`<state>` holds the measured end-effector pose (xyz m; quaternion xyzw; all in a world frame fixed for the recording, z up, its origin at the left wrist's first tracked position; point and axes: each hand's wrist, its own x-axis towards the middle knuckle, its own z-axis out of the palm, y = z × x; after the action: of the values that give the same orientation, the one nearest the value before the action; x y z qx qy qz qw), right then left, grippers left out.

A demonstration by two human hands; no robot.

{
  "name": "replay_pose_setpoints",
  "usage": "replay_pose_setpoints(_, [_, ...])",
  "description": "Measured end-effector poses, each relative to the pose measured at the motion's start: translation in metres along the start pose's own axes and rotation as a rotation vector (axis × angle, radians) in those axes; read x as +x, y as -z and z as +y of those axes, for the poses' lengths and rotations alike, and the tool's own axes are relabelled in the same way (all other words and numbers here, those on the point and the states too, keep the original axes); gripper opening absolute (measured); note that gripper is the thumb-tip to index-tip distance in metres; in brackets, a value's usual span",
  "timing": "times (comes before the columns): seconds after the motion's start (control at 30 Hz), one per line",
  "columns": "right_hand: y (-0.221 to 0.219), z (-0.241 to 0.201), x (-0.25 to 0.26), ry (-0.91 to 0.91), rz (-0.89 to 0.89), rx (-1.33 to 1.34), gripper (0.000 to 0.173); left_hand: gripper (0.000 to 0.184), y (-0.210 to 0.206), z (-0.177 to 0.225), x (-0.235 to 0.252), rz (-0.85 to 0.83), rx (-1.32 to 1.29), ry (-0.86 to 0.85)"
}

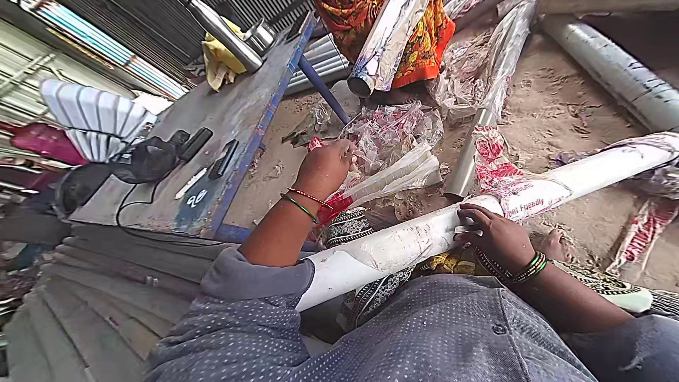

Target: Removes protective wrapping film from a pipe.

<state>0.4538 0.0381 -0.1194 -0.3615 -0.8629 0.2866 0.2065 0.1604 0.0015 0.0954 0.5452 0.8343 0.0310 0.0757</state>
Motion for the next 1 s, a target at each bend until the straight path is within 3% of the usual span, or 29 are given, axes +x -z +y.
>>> replay_pose_setpoints(0.23, [-0.004, 0.002, 0.003, 0.037, 0.03, 0.011, 0.047, 0.048, -0.006, -0.042, 0.015, -0.115, 0.057, 0.01])
replay_pose_setpoints(0.37, [-0.007, 0.004, 0.002, 0.054, 0.048, -0.004, 0.046, 0.053, -0.011, -0.054, 0.024, -0.074, 0.096, 0.098])
replay_pose_setpoints(0.5, [-0.009, 0.005, 0.004, 0.056, 0.062, -0.001, 0.046, 0.03, -0.008, -0.049, 0.026, -0.048, 0.092, 0.146])
replay_pose_setpoints(0.63, [-0.009, 0.005, 0.006, 0.04, 0.049, 0.004, 0.045, 0.052, -0.013, -0.045, 0.026, -0.18, 0.136, 0.038])
replay_pose_setpoints(0.9, [-0.01, 0.006, 0.006, 0.06, 0.052, -0.005, 0.044, 0.023, -0.018, -0.019, 0.011, -0.13, 0.147, -0.038])
replay_pose_setpoints(1.0, [-0.009, 0.005, 0.005, 0.061, 0.062, -0.019, 0.045, 0.033, -0.028, -0.024, 0.015, -0.139, 0.11, -0.114])
